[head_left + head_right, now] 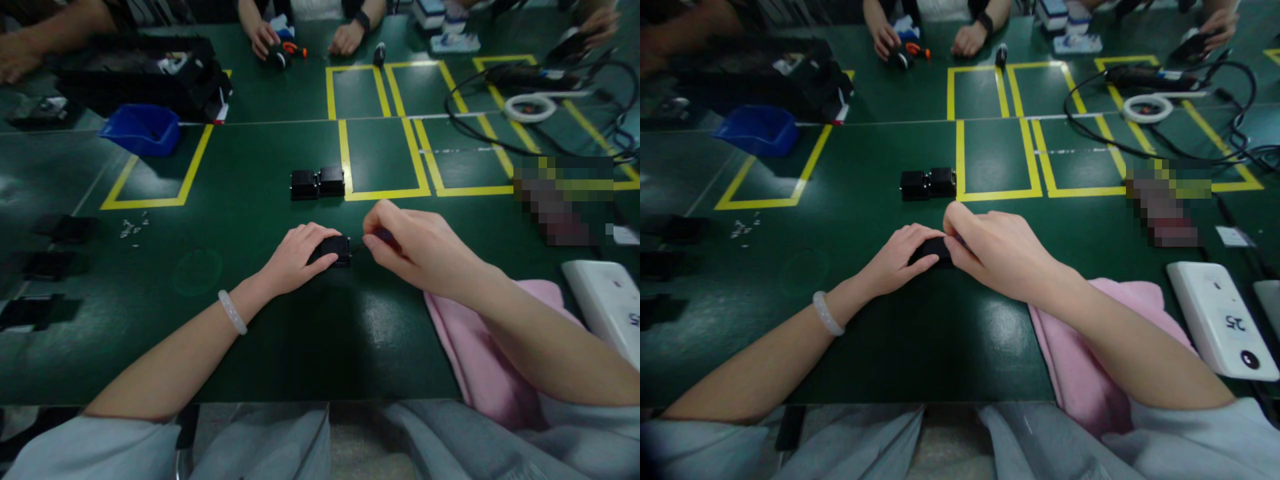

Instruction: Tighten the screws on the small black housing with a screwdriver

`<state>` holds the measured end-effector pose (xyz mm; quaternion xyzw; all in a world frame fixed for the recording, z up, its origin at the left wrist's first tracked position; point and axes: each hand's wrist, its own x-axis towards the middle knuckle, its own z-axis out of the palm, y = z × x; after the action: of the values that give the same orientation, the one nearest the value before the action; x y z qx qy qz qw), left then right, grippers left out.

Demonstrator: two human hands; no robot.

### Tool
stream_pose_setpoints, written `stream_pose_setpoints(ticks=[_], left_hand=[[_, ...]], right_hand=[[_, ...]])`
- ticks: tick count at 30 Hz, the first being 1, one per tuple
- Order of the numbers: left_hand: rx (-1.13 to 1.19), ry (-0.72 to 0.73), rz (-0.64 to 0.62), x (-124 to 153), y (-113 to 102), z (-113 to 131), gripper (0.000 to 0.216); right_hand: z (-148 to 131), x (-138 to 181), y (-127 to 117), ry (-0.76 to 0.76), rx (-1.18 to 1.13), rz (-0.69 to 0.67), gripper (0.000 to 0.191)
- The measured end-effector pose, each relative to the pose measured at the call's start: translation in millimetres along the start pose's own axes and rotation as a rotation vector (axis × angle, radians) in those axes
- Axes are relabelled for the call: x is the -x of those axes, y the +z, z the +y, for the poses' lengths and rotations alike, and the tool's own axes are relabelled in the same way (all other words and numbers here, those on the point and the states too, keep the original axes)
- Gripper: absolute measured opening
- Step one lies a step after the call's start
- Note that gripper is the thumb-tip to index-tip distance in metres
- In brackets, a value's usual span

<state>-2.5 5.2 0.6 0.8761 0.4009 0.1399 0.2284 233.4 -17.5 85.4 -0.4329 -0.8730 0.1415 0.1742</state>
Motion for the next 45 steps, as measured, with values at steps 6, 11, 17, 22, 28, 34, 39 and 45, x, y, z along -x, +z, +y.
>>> stream_pose_setpoints(ticks=[6,11,17,22,28,34,39,45], left_hand=[[0.003,0.008,0.006,0.6,0.5,-0.9,0.041],[-0.001,0.007,0.006,0.3,0.5,-0.4,0.042],[0.005,-0.006,-0.012,0.2,-0.9,0.5,0.043],[-0.005,0.018,0.006,0.1,0.3,-1.1,0.041],[0.005,0.019,0.003,0.1,-0.2,-0.5,0.041],[-0.002,0.018,0.007,0.5,0.0,0.0,0.041],[0.019,0.014,0.004,0.4,-0.4,0.3,0.041],[0.006,0.023,0.011,0.5,-0.1,-0.3,0.040]], right_hand=[[1.3,0.0,0.2,0.000,-0.024,0.003,0.012],[0.9,0.3,-0.8,-0.012,-0.038,-0.016,0.012],[2.3,0.8,-0.4,0.010,-0.036,-0.005,0.014],[1.2,2.0,-2.6,0.018,-0.023,-0.021,0.016],[2.5,-0.3,-2.2,0.007,-0.019,-0.022,0.015],[1.5,1.0,-1.8,0.002,-0.025,-0.021,0.015],[1.4,0.7,-2.4,-0.008,-0.025,-0.037,0.014],[-0.4,1.7,-3.8,-0.036,-0.054,-0.056,0.014]])
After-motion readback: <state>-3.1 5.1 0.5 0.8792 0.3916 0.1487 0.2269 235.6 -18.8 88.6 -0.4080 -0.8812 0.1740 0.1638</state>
